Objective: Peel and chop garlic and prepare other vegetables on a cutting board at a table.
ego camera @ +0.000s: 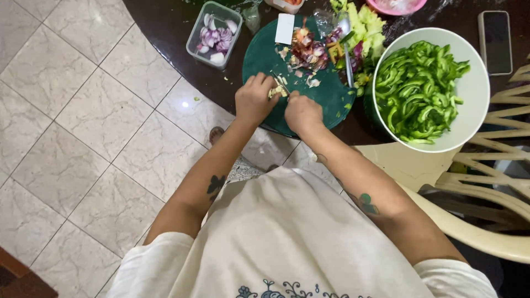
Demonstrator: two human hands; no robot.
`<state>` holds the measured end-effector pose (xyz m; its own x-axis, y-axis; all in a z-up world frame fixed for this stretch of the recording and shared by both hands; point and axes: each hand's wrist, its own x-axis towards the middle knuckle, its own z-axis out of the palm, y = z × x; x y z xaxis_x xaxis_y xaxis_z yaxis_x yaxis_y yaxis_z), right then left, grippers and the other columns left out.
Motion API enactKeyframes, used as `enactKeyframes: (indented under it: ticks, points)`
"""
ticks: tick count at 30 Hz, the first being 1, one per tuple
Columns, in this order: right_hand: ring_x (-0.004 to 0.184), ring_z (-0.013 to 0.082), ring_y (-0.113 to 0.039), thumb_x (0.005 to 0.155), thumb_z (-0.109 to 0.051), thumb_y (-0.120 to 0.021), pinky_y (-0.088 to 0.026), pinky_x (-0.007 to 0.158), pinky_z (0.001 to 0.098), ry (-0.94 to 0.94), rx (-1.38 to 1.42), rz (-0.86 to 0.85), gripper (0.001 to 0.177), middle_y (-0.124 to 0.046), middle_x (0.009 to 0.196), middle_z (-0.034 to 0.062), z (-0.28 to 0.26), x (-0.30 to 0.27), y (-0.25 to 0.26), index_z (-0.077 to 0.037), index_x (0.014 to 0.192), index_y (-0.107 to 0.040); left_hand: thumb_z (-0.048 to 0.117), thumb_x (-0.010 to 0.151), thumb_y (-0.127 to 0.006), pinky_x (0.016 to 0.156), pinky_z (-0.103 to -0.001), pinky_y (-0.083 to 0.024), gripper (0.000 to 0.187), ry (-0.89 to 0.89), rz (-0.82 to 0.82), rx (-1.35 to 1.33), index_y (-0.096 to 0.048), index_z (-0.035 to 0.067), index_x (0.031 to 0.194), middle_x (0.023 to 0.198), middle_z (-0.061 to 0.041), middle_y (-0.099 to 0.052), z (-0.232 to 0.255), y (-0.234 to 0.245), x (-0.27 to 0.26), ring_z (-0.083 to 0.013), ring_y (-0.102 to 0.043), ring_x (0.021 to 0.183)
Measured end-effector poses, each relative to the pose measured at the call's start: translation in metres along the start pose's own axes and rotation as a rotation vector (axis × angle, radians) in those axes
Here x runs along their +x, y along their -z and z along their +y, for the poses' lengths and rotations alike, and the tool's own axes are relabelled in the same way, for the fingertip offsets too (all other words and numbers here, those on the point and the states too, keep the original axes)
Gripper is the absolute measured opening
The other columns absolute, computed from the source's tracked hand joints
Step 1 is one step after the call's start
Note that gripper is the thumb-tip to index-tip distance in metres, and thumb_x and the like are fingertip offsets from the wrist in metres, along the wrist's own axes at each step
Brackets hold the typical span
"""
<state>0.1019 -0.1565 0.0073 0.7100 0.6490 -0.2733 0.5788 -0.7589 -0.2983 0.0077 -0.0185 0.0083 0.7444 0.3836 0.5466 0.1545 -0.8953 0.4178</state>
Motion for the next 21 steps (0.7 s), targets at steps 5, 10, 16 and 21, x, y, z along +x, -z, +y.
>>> enactKeyframes:
  ticks: [5,10,16,21]
  points:
    - [0.094,0.0482,-0.071,0.103,-0.024,-0.047,-0.055,0.084,0.0577,0.017,-0.013,-0.017,0.027,-0.072,0.097,0.0298,-0.008,-0.011,0.022,-0.002,0.108,-0.062,0.024,0.070,-0.085,0.065,-0.040,-0.053,0.028,-0.065,-0.017,-0.090,-0.066,0.015,0.089,0.092,-0.001,-0.060,0.013,0.011,0.006,-0.0235,-0.063,0.085]
    - [0.091,0.0485,-0.071,0.105,-0.025,-0.045,-0.055,0.082,0.0583,0.006,-0.018,-0.011,0.028,-0.073,0.094,0.0284,-0.010,-0.017,0.021,-0.003,0.107,-0.062,0.020,0.073,-0.084,0.065,-0.038,-0.053,0.020,-0.030,0.004,-0.055,-0.067,0.016,0.082,0.090,0.001,-0.060,0.007,-0.008,-0.003,-0.0218,-0.064,0.085]
    - [0.095,0.0455,-0.072,0.099,-0.016,-0.046,-0.057,0.085,0.0544,0.020,-0.093,-0.045,0.024,-0.074,0.100,0.0265,-0.007,-0.006,0.017,-0.004,0.109,-0.063,0.018,0.077,-0.083,0.068,-0.038,-0.054,0.016,-0.034,-0.016,-0.036,-0.067,0.015,0.078,0.090,0.001,-0.062,-0.007,-0.006,-0.002,-0.0222,-0.065,0.086]
    - [0.096,0.0464,-0.070,0.101,-0.026,-0.048,-0.054,0.083,0.0563,-0.067,0.033,-0.013,0.029,-0.072,0.100,0.0274,-0.009,-0.016,0.051,-0.002,0.112,-0.063,0.021,0.077,-0.089,0.076,-0.040,-0.056,0.031,0.013,-0.300,-0.371,-0.077,0.012,0.104,0.098,-0.006,-0.068,-0.040,0.025,0.017,-0.0259,-0.069,0.087]
